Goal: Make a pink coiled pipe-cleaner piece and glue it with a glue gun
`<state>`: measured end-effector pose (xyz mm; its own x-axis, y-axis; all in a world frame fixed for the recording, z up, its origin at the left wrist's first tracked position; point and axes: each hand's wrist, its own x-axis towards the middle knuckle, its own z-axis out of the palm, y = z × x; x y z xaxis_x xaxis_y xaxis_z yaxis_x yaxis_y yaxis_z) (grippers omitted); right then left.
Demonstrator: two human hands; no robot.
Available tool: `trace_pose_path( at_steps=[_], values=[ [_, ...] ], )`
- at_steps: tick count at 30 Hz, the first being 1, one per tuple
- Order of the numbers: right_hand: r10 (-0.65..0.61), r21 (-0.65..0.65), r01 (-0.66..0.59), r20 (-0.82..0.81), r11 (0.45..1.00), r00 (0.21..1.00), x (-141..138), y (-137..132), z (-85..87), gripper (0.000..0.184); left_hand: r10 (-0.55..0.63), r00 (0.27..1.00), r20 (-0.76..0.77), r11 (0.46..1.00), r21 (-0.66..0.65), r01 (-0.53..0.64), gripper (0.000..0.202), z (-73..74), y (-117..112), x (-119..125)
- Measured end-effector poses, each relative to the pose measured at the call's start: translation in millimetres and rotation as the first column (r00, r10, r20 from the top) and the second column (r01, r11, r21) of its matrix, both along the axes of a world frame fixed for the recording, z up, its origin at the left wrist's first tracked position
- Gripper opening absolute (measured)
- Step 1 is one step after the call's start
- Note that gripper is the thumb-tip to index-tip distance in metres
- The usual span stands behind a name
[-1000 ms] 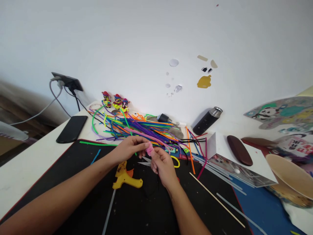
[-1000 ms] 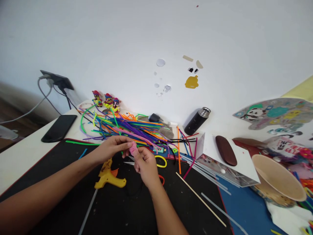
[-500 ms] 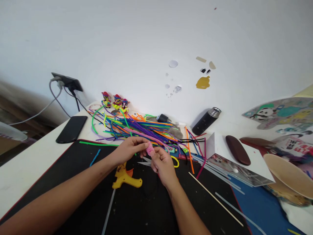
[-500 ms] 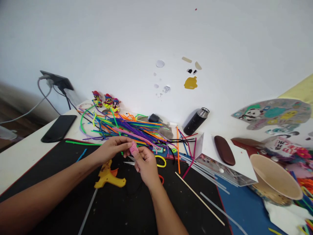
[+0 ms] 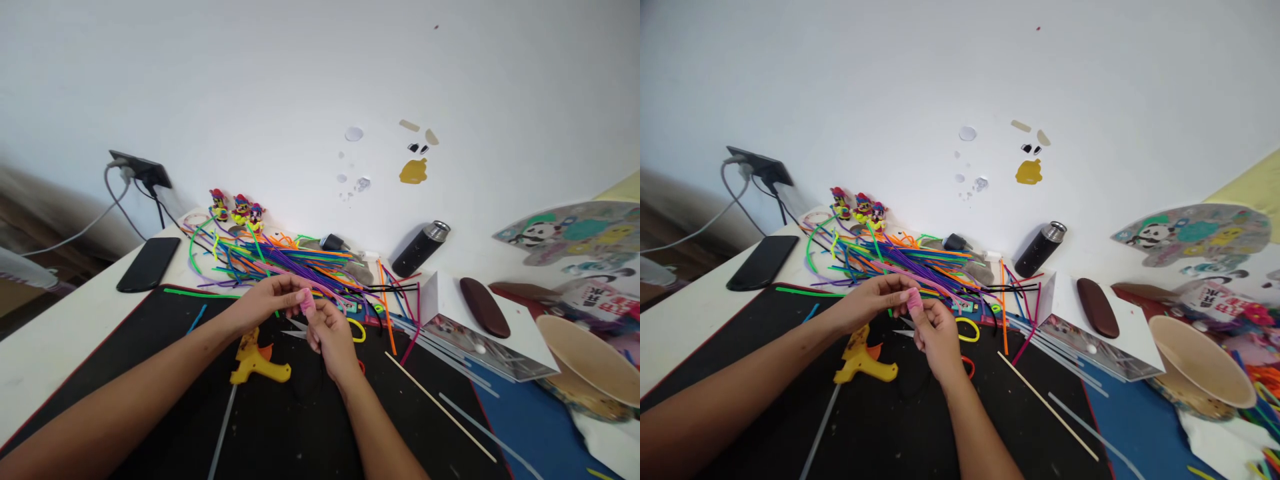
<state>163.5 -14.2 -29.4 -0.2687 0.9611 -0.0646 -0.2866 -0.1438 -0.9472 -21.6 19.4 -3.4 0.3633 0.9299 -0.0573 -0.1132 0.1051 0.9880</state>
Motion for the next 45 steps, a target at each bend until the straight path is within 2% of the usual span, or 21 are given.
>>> trace_pose_path(
  at_steps=[9,17,35,40,45],
  values=[
    [-0.003,0.008,0.003,-0.001,1.0,1.0,0,0,-1.6,0.046,-0.01,0.998,-0.063,1.0,0.013,0.011,0.044,8.7,-4,4],
    [0.019,-0.032,-0.021,-0.05,0.999,0.999,0,-1,-1.2,0.051,0.063,0.997,-0.047,0.998,0.03,-0.061,0.047,8.8,-3,3],
    [0.012,-0.013,-0.013,-0.015,1.0,1.0,0,1,-1.0,0.047,0.04,0.997,-0.068,0.998,0.051,-0.036,0.041,7.2,-3,1],
    [0.007,-0.007,-0.007,-0.021,1.0,1.0,0,0,0.0,0.048,0.037,0.996,-0.087,0.999,0.027,-0.034,0.046,12.8,-5,3],
    [0.014,-0.002,-0.014,-0.015,1.0,1.0,-1,-2,3.3,0.051,0.111,0.989,-0.096,0.992,0.072,-0.104,0.042,25.9,-5,-2]
  ],
)
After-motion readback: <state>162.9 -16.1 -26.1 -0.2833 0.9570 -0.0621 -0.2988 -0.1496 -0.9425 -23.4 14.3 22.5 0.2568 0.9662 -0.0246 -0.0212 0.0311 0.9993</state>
